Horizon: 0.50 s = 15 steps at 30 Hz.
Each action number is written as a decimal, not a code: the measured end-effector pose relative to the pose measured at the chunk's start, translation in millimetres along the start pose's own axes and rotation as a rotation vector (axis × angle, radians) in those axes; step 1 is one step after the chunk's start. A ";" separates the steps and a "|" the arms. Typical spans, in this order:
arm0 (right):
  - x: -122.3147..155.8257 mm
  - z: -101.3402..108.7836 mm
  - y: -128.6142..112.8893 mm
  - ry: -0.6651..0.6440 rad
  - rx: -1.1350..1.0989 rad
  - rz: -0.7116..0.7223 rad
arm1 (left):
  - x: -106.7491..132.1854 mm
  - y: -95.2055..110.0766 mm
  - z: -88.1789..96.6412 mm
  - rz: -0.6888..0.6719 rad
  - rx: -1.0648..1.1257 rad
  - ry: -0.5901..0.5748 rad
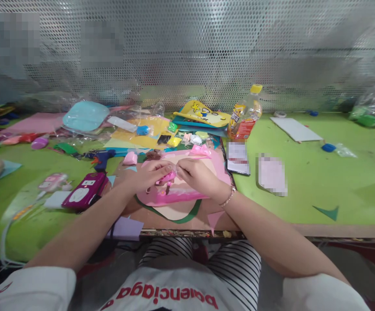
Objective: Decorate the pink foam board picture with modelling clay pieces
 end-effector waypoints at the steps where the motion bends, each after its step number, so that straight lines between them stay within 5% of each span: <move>1: -0.7 1.1 -1.0 -0.006 -0.018 -0.023 | 0.4 0.4 0.7 0.005 -0.009 0.008; 10: -3.7 3.4 6.5 -0.097 -0.182 -0.165 | 1.5 -5.5 1.8 -0.004 -0.118 -0.029; 12: -5.7 13.5 17.4 0.014 -0.268 -0.226 | 3.4 -7.9 12.7 -0.016 -0.258 0.058; 15: -8.0 35.2 32.9 0.397 -0.503 -0.344 | 13.7 -10.0 38.3 0.006 -0.533 0.358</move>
Point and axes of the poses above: each hand's wrist, its own x-axis away from the middle knuckle, its own z-axis out of the back of the hand, y = z × x, the point moved 2 cm from there along -x, towards the middle knuckle, and after that the axes turned 12 degrees about -x, right-handed, at the moved point
